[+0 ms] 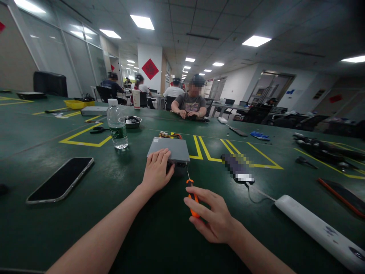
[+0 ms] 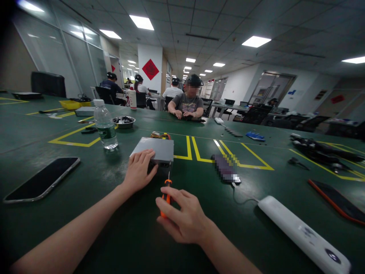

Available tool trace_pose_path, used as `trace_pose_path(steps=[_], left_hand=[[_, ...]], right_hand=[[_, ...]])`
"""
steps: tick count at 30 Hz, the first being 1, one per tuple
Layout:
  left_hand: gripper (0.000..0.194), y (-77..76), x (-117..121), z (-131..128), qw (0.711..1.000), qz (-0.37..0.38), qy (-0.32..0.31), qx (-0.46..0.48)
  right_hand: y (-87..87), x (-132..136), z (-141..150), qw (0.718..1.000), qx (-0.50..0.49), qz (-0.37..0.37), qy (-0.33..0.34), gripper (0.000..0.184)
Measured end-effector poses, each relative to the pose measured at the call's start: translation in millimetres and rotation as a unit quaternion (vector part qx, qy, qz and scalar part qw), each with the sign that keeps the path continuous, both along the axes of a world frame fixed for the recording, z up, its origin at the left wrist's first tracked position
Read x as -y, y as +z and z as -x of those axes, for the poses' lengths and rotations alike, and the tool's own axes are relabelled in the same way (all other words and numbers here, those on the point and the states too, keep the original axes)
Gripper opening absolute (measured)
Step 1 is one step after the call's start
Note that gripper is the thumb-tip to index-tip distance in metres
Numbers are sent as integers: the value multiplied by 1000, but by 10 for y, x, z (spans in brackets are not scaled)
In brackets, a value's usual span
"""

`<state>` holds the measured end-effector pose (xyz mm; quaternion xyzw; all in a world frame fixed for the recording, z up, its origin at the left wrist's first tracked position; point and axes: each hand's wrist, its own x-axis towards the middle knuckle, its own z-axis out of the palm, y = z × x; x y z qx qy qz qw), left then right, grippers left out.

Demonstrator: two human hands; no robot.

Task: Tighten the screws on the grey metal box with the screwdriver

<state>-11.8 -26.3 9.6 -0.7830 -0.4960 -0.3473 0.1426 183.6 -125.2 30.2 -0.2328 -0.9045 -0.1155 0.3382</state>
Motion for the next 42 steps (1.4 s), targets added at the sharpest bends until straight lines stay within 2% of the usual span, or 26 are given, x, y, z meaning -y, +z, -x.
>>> trace_pose_path(steps=[3,7,13,17,20,27,32,35,38,42], left_hand=[[39,-4,-2,1,1000,1,3,1],[39,-7,-2,-1,1000,0,3,0],[39,0,1,-6,1000,-1,-1,5],[39,3,1,0,1000,1,1,2],[39,2,2,1,1000,1,-1,3],[38,3,2,-5,1000,-2,-2,5],[39,2,-2,-3,1000,0,-1,4],[39,-2,-1,-4,1000,0,-2,8],[39,-1,3,-6,1000,-2,-3,10],[38,7,8,-8,1000,-2,-1,8]], right_hand=[[-20,-13,20,999,-37,-17,6,26],[-50,-30,25,997,-76,-1,14,34],[5,12,45,1000,5,-5,6,29],[-12,4,63,999,-31,-32,8,23],[-40,-6,60,998,-65,-27,7,25],[36,23,80,1000,24,-12,0,32],[-25,-12,89,999,-12,-49,5,23],[-73,-18,76,999,-40,-33,3,24],[-46,3,76,1000,-13,-12,-1,29],[18,29,104,998,33,-44,-1,27]])
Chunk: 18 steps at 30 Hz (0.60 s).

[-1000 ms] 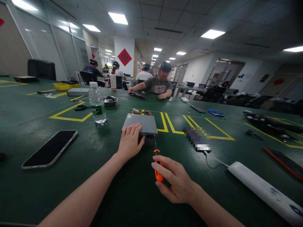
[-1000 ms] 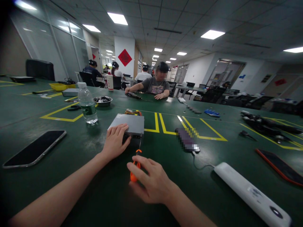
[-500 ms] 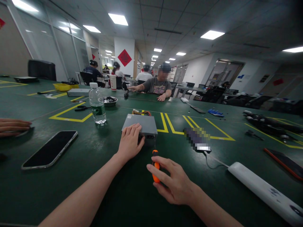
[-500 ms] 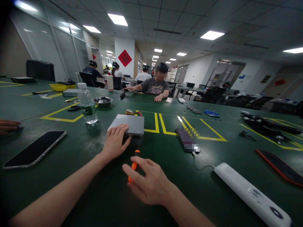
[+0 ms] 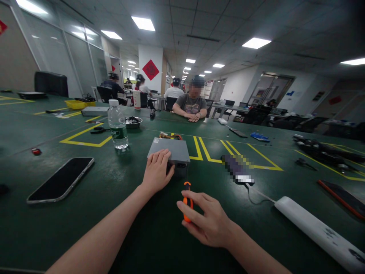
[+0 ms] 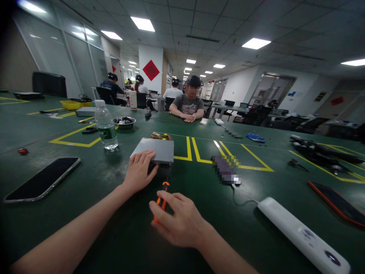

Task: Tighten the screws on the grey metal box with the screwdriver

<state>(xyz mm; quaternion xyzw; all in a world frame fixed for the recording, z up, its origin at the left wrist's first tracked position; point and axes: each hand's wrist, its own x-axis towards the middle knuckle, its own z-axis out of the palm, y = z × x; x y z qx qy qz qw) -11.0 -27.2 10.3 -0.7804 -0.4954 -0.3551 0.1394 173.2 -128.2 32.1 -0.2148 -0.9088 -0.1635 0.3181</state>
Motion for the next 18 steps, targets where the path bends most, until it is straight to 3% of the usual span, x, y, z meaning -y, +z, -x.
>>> trace_pose_path(steps=[6,13,18], left_hand=[[38,1,0,5,1000,2,1,-1],[38,3,2,3,1000,3,0,0],[38,-3,-6,3,1000,1,-1,0]], right_hand=[[-108,-45,9,997,-75,-1,5,21],[-12,-3,20,999,7,43,-4,31],[-57,-22,42,999,-38,5,7,20]])
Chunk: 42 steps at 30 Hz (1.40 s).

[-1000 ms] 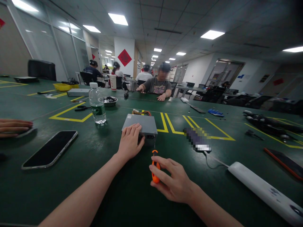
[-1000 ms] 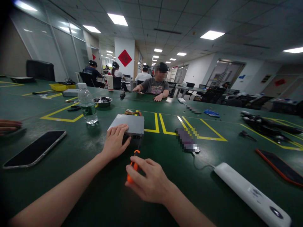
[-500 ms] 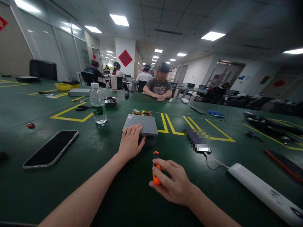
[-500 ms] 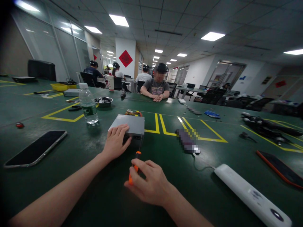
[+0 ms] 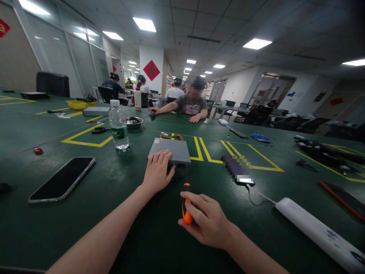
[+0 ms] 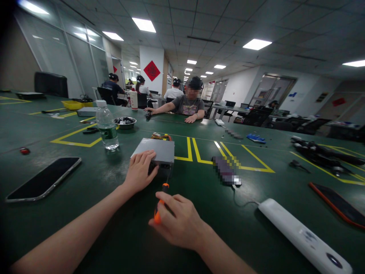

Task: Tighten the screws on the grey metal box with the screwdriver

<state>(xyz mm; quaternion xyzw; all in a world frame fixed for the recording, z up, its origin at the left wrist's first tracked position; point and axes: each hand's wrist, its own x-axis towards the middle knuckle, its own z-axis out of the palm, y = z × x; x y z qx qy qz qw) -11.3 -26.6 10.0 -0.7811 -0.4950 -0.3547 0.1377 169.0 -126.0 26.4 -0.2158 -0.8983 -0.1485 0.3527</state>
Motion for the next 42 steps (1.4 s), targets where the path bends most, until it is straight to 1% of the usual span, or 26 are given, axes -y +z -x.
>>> trace_pose_path(steps=[3,6,9,11,13,17,21,23,25,28,30,34,37,40,42], left_hand=[[38,-1,-1,0,1000,-1,2,-4],[37,1,2,-2,1000,-5,2,-4],[37,-5,0,-2,1000,-6,3,-2],[38,-12,-5,1,1000,-5,3,-3],[39,-18,-11,4,1000,-4,2,-3],[39,-15,-9,3,1000,-4,2,-1],[38,-4,1,-1,1000,-4,5,-4],[37,1,2,0,1000,-5,6,-5],[38,3,-1,4,1000,-4,5,-6],[38,2,-5,9,1000,-3,3,-6],[38,0,-5,9,1000,-3,3,-5],[38,-6,-3,2,1000,-4,4,-3],[38,-10,-5,1,1000,-4,2,1],[38,-13,-8,4,1000,-2,2,1],[38,-11,-6,5,1000,-1,2,-1]], right_hand=[[-47,-8,-16,1000,-16,25,0,24],[-2,16,-16,999,21,47,-4,29],[58,33,7,998,50,27,-8,27],[47,24,14,999,32,2,-5,21],[-3,5,5,1000,-3,-12,1,19],[-80,-14,-39,999,-34,13,3,26],[-4,20,-34,1000,4,24,7,31],[39,31,-15,1000,16,9,1,28],[48,27,-3,1000,4,-9,-6,23],[5,5,-13,999,-29,-21,-9,20],[-24,-2,-30,999,-37,-8,-14,24],[6,19,-37,1000,0,23,-10,30],[49,35,-11,999,28,9,-18,28],[28,19,7,1000,1,-20,-20,23],[-12,2,5,999,-23,-21,-12,22]])
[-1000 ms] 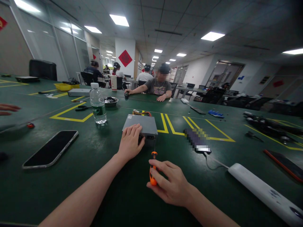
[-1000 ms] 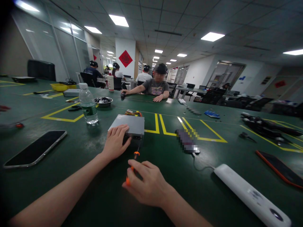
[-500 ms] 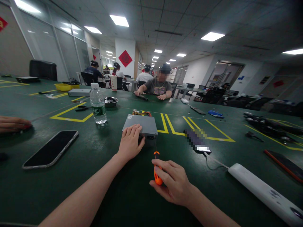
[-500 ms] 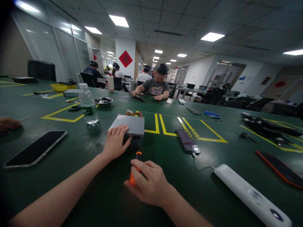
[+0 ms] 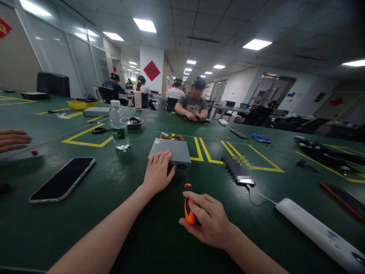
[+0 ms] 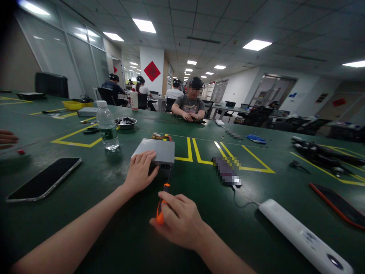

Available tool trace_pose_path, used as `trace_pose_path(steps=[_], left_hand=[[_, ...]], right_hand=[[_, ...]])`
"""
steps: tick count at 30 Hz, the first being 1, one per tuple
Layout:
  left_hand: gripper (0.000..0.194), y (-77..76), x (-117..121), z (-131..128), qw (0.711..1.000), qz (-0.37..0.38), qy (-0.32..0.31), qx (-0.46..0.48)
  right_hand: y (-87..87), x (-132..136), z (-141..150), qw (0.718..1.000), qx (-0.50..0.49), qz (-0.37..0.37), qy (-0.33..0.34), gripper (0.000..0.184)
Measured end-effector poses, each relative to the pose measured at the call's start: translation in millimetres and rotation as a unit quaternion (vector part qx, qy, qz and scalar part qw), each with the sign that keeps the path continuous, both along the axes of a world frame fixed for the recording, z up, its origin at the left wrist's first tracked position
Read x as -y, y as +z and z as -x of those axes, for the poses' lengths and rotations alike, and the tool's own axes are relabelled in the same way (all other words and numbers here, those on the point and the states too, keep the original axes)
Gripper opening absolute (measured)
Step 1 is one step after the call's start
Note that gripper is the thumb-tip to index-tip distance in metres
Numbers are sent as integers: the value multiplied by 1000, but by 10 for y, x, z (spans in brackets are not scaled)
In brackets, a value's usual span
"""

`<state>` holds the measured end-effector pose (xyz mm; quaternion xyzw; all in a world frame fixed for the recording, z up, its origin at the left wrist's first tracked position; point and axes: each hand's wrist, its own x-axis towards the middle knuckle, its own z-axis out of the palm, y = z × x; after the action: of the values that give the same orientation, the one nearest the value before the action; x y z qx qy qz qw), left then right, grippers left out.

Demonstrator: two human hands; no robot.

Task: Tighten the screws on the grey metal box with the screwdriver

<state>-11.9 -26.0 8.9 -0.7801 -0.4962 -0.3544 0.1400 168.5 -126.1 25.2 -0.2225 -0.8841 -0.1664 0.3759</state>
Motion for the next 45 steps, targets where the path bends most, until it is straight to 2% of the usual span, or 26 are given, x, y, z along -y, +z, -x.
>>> trace_pose_path(steps=[3,8,15,22,26,30,33,37,41,45], left_hand=[[38,7,7,-2,1000,2,-1,0],[38,11,9,-3,1000,1,-5,6],[38,6,3,2,1000,2,-5,10],[38,8,11,4,1000,7,-1,7],[37,13,9,4,1000,3,-5,11],[37,19,11,5,1000,2,-7,15],[37,23,14,1,1000,4,-8,15],[37,32,21,-7,1000,6,-3,17],[36,49,26,-8,1000,5,-1,18],[35,63,30,-1,1000,4,0,20]], right_hand=[[-23,-4,-10,1000,-3,21,1,26],[42,38,2,997,64,52,-5,30],[-39,-2,2,999,-5,32,-4,27],[28,38,33,994,76,73,-27,30],[-32,3,21,997,43,55,-20,27],[-66,-15,1,998,-3,62,-14,35],[-14,16,3,997,23,77,-11,35],[39,34,28,996,73,54,-23,30],[-11,-1,28,999,29,25,-18,27],[-40,-1,5,998,11,55,-16,30]])
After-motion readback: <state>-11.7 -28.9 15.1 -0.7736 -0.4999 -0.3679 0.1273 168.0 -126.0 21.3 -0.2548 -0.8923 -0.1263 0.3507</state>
